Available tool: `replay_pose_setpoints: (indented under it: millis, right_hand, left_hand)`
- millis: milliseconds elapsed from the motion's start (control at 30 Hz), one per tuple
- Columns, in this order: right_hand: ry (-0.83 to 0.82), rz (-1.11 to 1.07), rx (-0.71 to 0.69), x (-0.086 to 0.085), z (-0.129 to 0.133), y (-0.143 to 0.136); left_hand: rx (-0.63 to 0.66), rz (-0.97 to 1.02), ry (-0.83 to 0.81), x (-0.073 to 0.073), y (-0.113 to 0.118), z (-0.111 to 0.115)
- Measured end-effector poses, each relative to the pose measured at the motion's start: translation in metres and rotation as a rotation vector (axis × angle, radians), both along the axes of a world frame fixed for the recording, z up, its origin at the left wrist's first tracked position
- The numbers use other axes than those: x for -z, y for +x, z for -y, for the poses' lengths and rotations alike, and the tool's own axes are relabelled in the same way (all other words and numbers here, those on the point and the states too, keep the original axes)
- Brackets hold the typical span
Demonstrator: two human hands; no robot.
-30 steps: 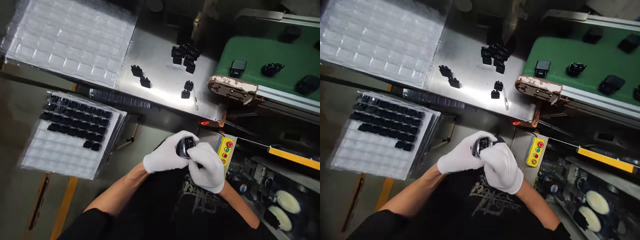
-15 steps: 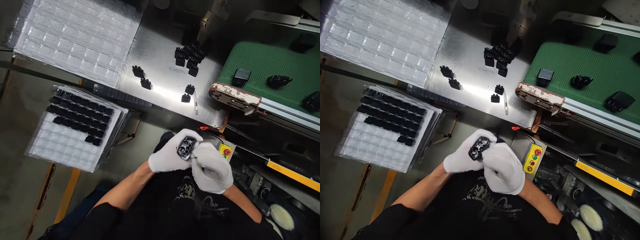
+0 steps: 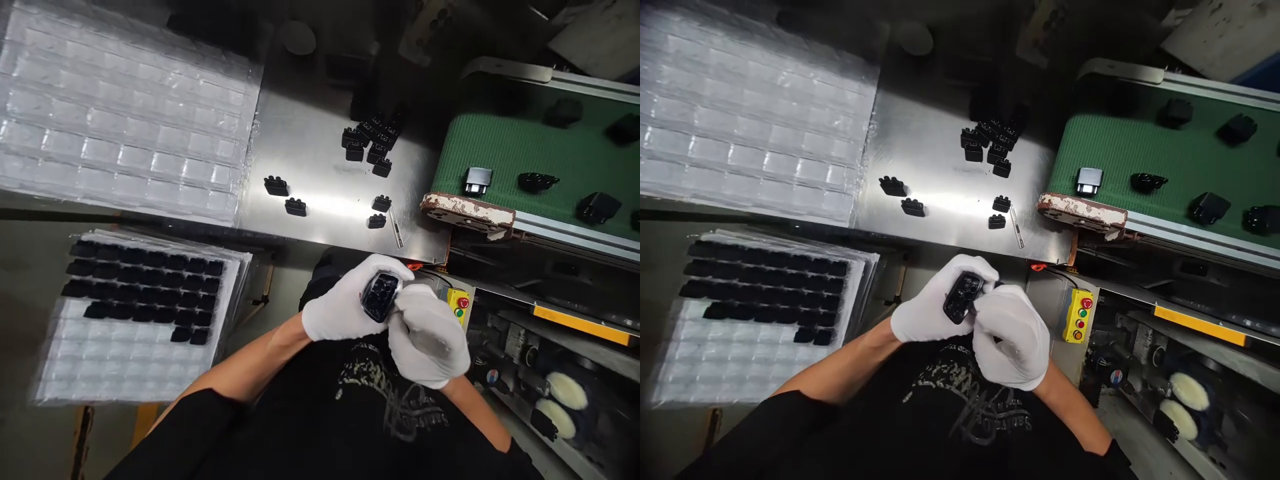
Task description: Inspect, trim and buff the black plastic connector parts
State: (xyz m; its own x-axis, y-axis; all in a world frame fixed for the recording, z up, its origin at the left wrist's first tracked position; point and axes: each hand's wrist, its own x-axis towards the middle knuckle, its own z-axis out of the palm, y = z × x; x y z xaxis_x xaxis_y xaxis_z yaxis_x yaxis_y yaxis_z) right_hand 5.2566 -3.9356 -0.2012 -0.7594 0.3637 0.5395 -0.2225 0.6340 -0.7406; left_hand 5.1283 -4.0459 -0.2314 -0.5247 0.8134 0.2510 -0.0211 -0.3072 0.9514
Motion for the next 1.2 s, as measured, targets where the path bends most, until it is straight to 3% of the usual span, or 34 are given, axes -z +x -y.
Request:
replay_pose_setpoints:
  millis: [200,633,967,1200]
  right_hand:
    - [-0.01,0.045,0.15,-0.005,0.034,-0.028]
    - [-0.036,-0.017,0.36,-0.005,0.06,-0.047]
    - [-0.037,0.008,0.533,-0.005,0.06,-0.039]
    - [0.004,0.008,0.57,-0.001,0.049,-0.003]
  left_hand:
    - [0.083,0.052,-0.103,-0.012,-0.035,0.018]
    - [0.327,0.1,-0.201,-0.015,-0.063,0.017]
    - [0.485,0.052,-0.383,-0.022,-0.066,0.002]
    - [0.542,-0.023,-0.461,-0.03,-0.039,-0.015]
